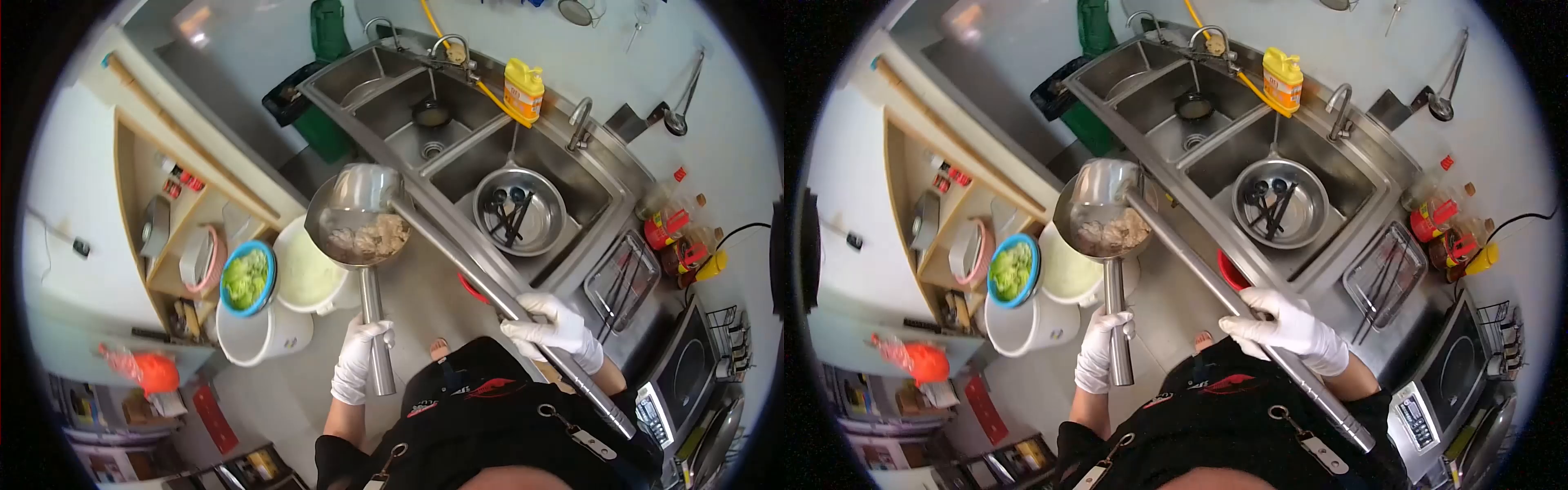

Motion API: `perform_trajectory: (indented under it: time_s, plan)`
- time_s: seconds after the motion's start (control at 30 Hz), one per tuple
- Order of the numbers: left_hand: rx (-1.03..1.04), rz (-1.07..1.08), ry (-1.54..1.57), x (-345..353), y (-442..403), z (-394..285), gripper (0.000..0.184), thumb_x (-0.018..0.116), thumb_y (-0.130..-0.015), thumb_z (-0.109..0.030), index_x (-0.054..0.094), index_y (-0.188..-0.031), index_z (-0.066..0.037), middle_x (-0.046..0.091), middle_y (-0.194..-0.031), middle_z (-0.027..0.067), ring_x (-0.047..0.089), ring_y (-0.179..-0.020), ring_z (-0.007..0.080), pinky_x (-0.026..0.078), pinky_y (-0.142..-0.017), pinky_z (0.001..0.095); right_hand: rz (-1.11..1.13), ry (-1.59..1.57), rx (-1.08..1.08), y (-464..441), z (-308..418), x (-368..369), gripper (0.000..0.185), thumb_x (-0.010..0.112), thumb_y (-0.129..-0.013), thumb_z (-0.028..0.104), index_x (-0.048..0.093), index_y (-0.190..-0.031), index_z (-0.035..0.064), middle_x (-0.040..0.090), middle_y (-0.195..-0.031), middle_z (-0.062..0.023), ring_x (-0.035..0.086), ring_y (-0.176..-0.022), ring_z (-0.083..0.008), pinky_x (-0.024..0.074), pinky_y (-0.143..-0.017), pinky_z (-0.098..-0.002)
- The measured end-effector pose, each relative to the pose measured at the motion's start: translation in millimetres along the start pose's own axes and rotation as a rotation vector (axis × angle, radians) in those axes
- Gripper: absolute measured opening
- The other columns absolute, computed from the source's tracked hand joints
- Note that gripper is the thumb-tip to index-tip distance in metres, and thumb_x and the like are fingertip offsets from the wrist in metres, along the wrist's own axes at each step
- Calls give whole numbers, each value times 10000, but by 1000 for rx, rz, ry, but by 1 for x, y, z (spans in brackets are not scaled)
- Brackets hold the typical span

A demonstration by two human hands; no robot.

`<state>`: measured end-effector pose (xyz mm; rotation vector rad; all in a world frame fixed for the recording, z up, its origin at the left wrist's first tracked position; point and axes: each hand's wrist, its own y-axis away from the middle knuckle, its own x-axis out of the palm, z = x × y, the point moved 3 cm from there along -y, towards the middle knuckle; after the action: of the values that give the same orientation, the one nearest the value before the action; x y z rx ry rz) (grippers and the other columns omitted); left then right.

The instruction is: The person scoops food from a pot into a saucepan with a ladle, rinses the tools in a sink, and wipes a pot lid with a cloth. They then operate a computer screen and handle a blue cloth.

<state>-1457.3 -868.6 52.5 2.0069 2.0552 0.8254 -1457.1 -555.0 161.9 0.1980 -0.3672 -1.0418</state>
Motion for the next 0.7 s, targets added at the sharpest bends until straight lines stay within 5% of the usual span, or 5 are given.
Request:
perform_trajectory:
  time_s: [0.17, 0.23, 0.3, 0.43, 0.7]
  plan:
    - [-45, 63, 26, -26, -114, -82, 364, 622, -792, -98, 500, -1098, 56, 519, -677, 39, 511, -561, 137, 432, -546, 258, -114, 25, -35, -98, 52, -11, 158, 655, -890, 113, 598, -953, -21, 565, -593, -20, 522, -503, -80, 404, -475, -227]
    - [-45, 80, 39, -31, -165, -112, 359, 621, -793, -110, 505, -1091, 54, 510, -677, 30, 503, -567, 130, 427, -546, 255, -454, -70, -11, -131, 44, -37, 232, 682, -838, 53, 589, -1032, -34, 606, -813, -124, 629, -633, -153, 507, -589, -227]
    - [-38, 79, 54, -36, -204, -136, 361, 623, -792, -129, 513, -1083, 55, 495, -677, 17, 494, -579, 121, 419, -549, 255, -636, 678, -999, -171, 71, -55, 60, 641, -859, 50, 649, -901, 8, 619, -690, -88, 631, -705, -141, 498, -658, -250]
    - [-91, 62, 55, -54, -289, -194, 323, 623, -796, -86, 524, -1066, 59, 508, -697, 17, 494, -578, 120, 421, -553, 256, -774, 283, -888, -257, 85, -88, 67, 635, -842, -3, 629, -909, 2, 595, -981, -158, 659, -815, -219, 534, -752, -301]
    - [-44, 32, -283, -93, -494, -330, 163, 648, -784, -86, 587, -894, 18, 550, -656, 32, 544, -549, 137, 467, -532, 265, -808, 328, -823, -385, 119, -127, 157, 625, -824, -54, 651, -962, 17, 598, -932, -141, 654, -763, -201, 538, -688, -279]
